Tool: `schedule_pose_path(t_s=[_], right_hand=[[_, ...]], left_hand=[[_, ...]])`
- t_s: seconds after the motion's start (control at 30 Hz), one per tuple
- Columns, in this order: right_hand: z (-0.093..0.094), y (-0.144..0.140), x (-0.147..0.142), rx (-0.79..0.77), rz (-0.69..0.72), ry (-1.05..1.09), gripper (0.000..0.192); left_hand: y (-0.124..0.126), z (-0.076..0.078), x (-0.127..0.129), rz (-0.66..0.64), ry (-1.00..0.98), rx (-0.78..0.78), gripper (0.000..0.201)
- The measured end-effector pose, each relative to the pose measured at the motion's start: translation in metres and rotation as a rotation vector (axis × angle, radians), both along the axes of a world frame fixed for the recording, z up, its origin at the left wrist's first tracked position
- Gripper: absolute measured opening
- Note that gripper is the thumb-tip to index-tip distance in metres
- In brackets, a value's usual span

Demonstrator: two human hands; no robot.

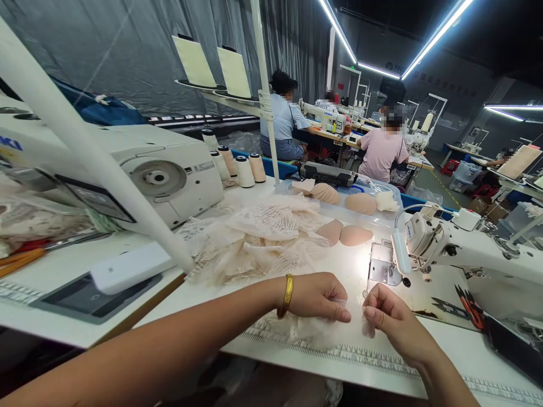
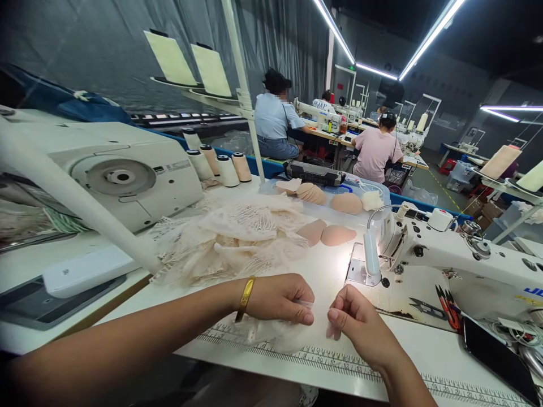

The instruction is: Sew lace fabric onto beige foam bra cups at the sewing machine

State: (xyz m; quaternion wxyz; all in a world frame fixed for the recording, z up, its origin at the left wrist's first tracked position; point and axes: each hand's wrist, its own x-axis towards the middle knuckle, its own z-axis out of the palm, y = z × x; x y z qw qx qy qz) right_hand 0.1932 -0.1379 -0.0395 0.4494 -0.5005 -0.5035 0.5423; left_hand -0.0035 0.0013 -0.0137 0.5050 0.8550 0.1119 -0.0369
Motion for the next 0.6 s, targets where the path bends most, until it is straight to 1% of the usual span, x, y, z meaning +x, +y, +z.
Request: schedule_pose_path(t_s=[0.03,0.07,0.1,0.13,0.17,0.2,0.23,0.27,0.33,0.4,0.47,0.53,0.6], right_hand=[[-0.002,0.003,0.002,-0.025,0.012,0.049,0.039],[-0.004,0.007,0.004,-0.035,-0.006,0.061,0.04],[-0.007,0.011,0.006,-0.032,-0.05,0.043,0.041],[-0.01,0.015,0.007,-0.021,-0.108,0.012,0.041],[-0.014,0.019,0.009,-0.006,-0.164,-0.013,0.042],[-0.017,0.023,0.01,0.004,-0.205,-0.023,0.042],[-0.021,0.025,0.011,0.011,-0.234,-0.016,0.042],[-0.024,0.026,0.012,0.016,-0.256,0.005,0.041],[-0.028,0.027,0.014,0.017,-0.284,0.06,0.04],[-0.029,0.027,0.015,0.006,-0.307,0.1,0.04],[-0.029,0.027,0.015,-0.004,-0.322,0.118,0.04],[-0.028,0.027,0.015,-0.013,-0.326,0.129,0.041],[-0.028,0.027,0.015,-0.03,-0.331,0.142,0.042]], left_hand=[[0.009,0.001,0.004,-0.022,0.013,0.068,0.053],[0.018,0.002,0.01,-0.011,0.006,0.181,0.048],[0.028,0.003,0.019,0.035,-0.019,0.321,0.04],[0.039,0.004,0.03,0.13,-0.053,0.509,0.03],[0.049,0.003,0.042,0.221,-0.07,0.625,0.02],[0.059,0.002,0.053,0.294,-0.077,0.699,0.018],[0.069,-0.001,0.064,0.358,-0.068,0.773,0.023],[0.077,-0.004,0.072,0.402,-0.048,0.817,0.026],[0.089,-0.012,0.084,0.437,-0.017,0.871,0.022],[0.095,-0.02,0.088,0.432,-0.008,0.883,0.018],[0.096,-0.022,0.088,0.432,-0.021,0.882,0.02],[0.096,-0.018,0.087,0.446,-0.046,0.864,0.022],[0.095,-0.007,0.083,0.488,-0.082,0.83,0.019]])
